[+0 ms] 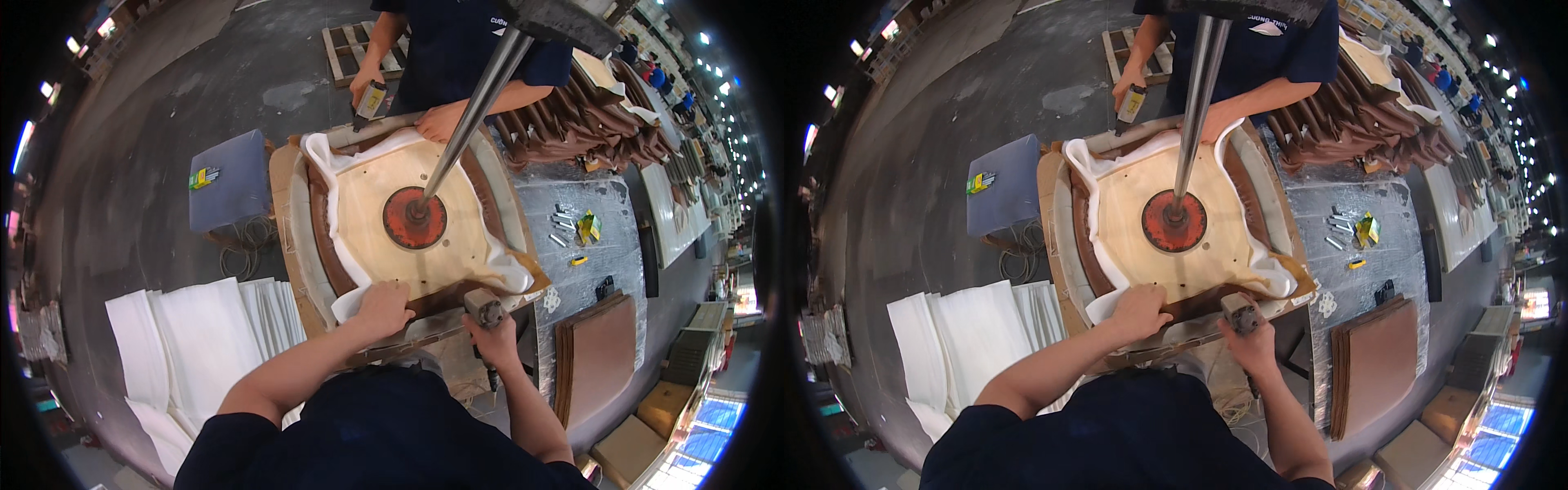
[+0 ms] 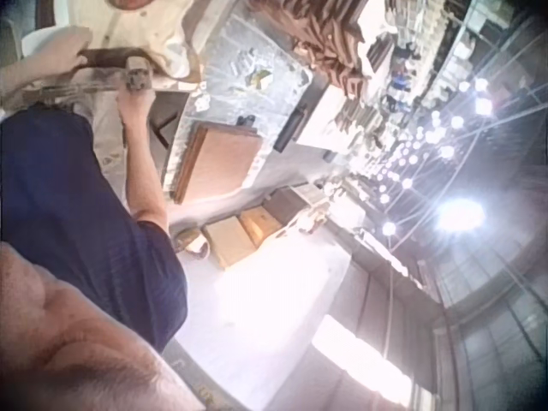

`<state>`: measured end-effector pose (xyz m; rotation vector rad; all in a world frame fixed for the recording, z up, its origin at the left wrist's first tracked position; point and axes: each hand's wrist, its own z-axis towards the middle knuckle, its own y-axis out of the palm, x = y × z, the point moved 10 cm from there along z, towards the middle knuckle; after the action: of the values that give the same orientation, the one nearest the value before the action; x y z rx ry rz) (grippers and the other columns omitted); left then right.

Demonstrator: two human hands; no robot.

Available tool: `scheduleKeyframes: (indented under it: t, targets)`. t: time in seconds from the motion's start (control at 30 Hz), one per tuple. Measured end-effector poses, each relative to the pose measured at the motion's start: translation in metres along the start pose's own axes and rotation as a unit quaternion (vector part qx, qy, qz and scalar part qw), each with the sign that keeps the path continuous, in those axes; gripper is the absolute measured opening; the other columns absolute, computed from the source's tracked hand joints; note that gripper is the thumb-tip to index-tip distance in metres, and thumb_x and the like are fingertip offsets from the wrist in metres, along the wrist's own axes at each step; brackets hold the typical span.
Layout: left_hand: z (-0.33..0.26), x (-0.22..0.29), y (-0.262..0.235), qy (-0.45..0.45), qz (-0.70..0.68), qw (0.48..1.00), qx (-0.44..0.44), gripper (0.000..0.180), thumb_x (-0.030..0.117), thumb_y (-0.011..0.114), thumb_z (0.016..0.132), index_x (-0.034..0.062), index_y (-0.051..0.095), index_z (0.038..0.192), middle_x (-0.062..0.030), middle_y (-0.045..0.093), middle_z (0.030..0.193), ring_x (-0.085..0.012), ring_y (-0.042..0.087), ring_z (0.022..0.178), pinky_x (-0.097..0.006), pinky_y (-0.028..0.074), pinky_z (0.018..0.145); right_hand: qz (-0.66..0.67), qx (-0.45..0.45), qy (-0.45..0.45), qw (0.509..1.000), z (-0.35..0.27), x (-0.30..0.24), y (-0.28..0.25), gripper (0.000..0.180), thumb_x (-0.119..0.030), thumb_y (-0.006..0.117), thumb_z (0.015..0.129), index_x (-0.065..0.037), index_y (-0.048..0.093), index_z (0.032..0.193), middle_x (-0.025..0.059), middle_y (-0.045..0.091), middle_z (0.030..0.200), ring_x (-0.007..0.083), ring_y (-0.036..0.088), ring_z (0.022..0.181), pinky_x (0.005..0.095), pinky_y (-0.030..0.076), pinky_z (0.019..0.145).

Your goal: The person staples fabric to a wooden frame using a pneumatic staple gun while a coworker assists by holding the frame and applying staples. They repeatedly pull and secure the fabric around the edges of the frame, then place a white sheet over the assembly and continue stapling.

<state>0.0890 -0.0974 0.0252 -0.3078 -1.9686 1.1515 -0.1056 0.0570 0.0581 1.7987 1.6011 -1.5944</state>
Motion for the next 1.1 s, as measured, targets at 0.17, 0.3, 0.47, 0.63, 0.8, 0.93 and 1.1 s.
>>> scheduleKeyframes:
  t: [0.17,0.3,0.47,0.63,0.8,0.93,1.1]
  targets:
    - [-0.002,0.025,0.009,0.157,0.023,0.987,-0.033,0.040,0.038,0.082,0.096,0.0044,0.071,0.114,-0.0179,0.074,0.102,-0.0413,0.075,0.103,-0.056,0.059,0.089,-0.014,0.016,0.010,1.000,0.000,-0.003,-0.002,0.062,-0.014,0.088,0.093,-0.005,0.066,0.150,0.0081,0.081,0.095,0.0102,0.067,0.065,0.0332,0.057,0.062]
    - [0.002,0.010,0.027,0.106,0.081,0.984,-0.119,0.035,0.043,0.078,0.097,0.0078,0.079,0.102,-0.0158,0.074,0.095,-0.0404,0.075,0.102,-0.054,0.059,0.088,-0.017,0.046,0.000,0.999,-0.001,0.007,-0.001,0.064,-0.017,0.090,0.091,-0.005,0.067,0.149,0.0144,0.084,0.108,0.0201,0.081,0.094,0.0371,0.063,0.086]
    - [0.004,0.005,0.016,0.186,0.093,0.977,-0.051,0.032,0.041,0.079,0.095,0.0102,0.084,0.086,-0.0118,0.072,0.096,-0.0348,0.070,0.104,-0.051,0.052,0.090,-0.054,0.041,0.010,0.998,-0.001,0.006,0.003,0.068,-0.021,0.091,0.089,-0.005,0.065,0.150,0.0212,0.083,0.114,0.0308,0.082,0.114,0.0403,0.063,0.096]
    - [0.000,-0.002,0.000,0.206,0.004,0.976,0.070,0.027,0.036,0.080,0.093,0.0107,0.081,0.083,-0.0075,0.064,0.099,-0.0301,0.060,0.107,-0.049,0.041,0.094,-0.050,0.056,0.035,0.997,-0.005,0.005,0.002,0.068,-0.021,0.091,0.091,-0.005,0.064,0.151,0.0132,0.083,0.105,0.0200,0.080,0.082,0.0366,0.064,0.075]
    - [-0.001,-0.012,0.001,0.177,-0.069,0.975,0.116,0.026,0.031,0.081,0.092,0.0098,0.078,0.079,-0.0075,0.061,0.098,-0.0302,0.058,0.104,-0.049,0.040,0.092,0.010,0.022,0.115,0.993,-0.023,0.006,0.018,0.043,-0.018,0.088,0.096,0.000,0.071,0.131,0.0062,0.078,0.089,0.0129,0.071,0.066,0.0321,0.057,0.059]
    - [0.000,-0.023,0.000,0.153,-0.090,0.974,0.140,0.025,0.029,0.081,0.091,0.0093,0.077,0.077,-0.0081,0.061,0.098,-0.0307,0.057,0.104,-0.048,0.040,0.092,0.094,-0.057,0.180,0.978,-0.023,-0.021,0.066,0.032,-0.017,0.084,0.099,0.001,0.072,0.123,0.0028,0.073,0.083,0.0126,0.070,0.062,0.0300,0.055,0.054]
    - [0.005,-0.027,0.002,0.139,-0.107,0.971,0.161,0.023,0.028,0.081,0.091,0.0090,0.077,0.078,-0.0085,0.060,0.097,-0.0313,0.057,0.104,-0.048,0.041,0.091,0.095,-0.091,0.197,0.972,-0.012,-0.032,0.095,0.031,-0.017,0.081,0.103,0.000,0.071,0.127,0.0032,0.074,0.091,0.0122,0.070,0.061,0.0283,0.053,0.052]
